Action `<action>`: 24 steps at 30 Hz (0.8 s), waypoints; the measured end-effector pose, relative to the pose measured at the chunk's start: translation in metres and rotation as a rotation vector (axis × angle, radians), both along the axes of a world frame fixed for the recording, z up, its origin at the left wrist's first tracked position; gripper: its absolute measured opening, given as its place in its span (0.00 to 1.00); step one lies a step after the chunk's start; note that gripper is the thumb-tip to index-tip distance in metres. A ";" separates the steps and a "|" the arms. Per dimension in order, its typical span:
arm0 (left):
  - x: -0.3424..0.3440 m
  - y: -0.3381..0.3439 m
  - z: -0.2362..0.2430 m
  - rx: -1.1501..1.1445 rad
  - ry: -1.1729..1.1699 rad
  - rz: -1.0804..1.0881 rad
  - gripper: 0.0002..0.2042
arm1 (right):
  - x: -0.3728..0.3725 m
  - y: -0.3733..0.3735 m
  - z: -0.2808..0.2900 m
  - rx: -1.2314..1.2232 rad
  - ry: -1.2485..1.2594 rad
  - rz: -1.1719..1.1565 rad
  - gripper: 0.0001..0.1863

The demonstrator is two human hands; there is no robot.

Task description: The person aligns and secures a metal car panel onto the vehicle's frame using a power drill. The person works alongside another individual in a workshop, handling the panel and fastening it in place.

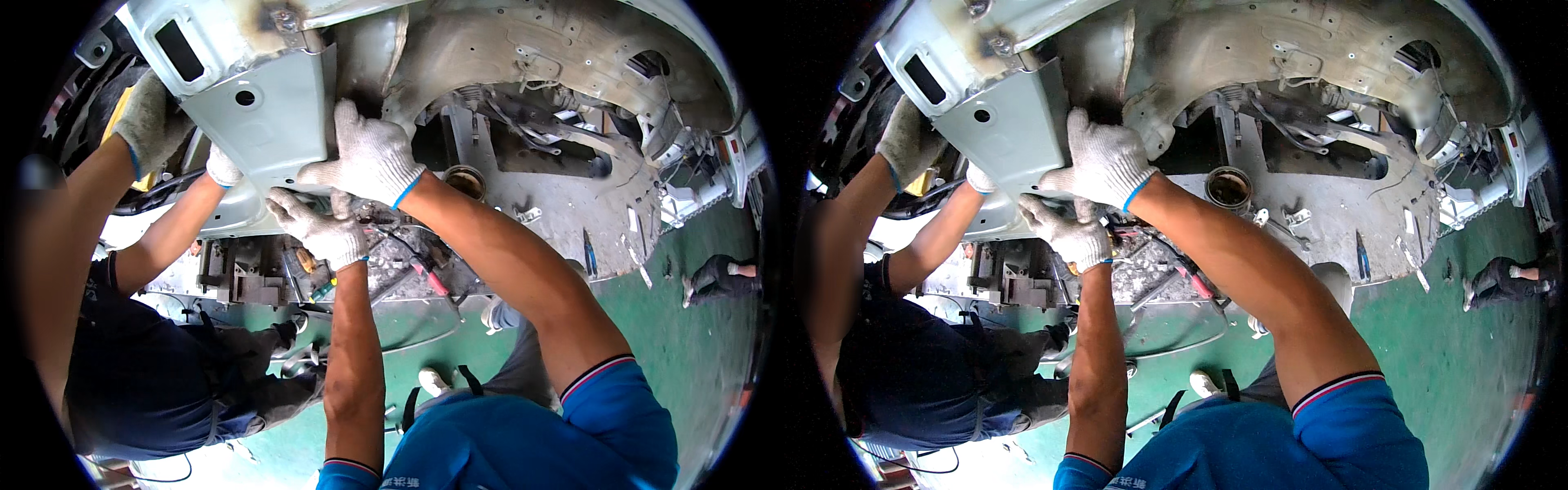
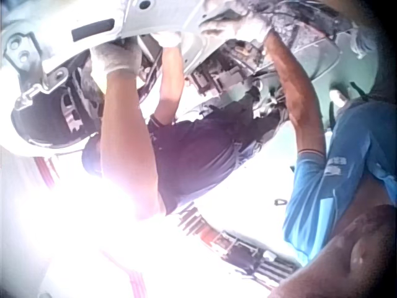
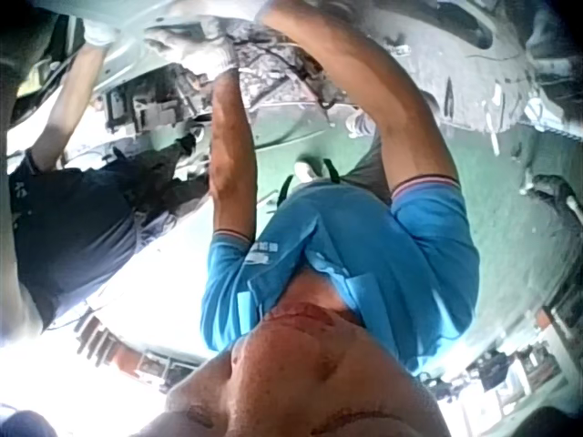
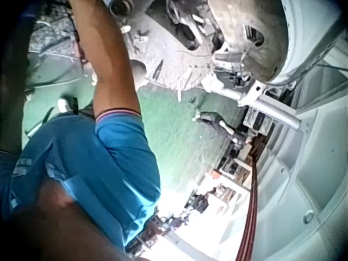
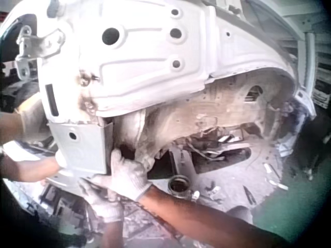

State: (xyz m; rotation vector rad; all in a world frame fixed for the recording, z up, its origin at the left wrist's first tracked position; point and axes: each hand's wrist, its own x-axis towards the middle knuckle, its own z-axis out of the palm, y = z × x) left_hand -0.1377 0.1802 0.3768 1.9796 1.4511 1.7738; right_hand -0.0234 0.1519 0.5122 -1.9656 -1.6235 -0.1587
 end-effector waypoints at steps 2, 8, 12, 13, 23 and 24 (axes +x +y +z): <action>0.000 0.001 0.001 0.000 -0.042 -0.015 0.57 | 0.000 -0.002 0.003 -0.021 0.006 0.009 0.50; -0.006 0.009 -0.007 0.031 0.006 0.013 0.58 | -0.005 -0.002 0.008 -0.023 0.030 0.021 0.50; 0.001 0.002 0.001 0.033 -0.016 0.000 0.59 | 0.001 -0.002 0.004 -0.015 0.040 0.020 0.46; 0.000 0.002 0.000 0.018 -0.018 0.008 0.59 | 0.001 -0.002 0.002 0.004 0.052 0.026 0.45; -0.001 0.004 -0.005 0.058 0.010 0.037 0.54 | 0.005 -0.002 -0.006 0.061 0.146 0.095 0.45; 0.001 0.004 -0.003 0.064 0.014 0.038 0.55 | 0.004 0.000 -0.005 0.091 0.131 0.103 0.46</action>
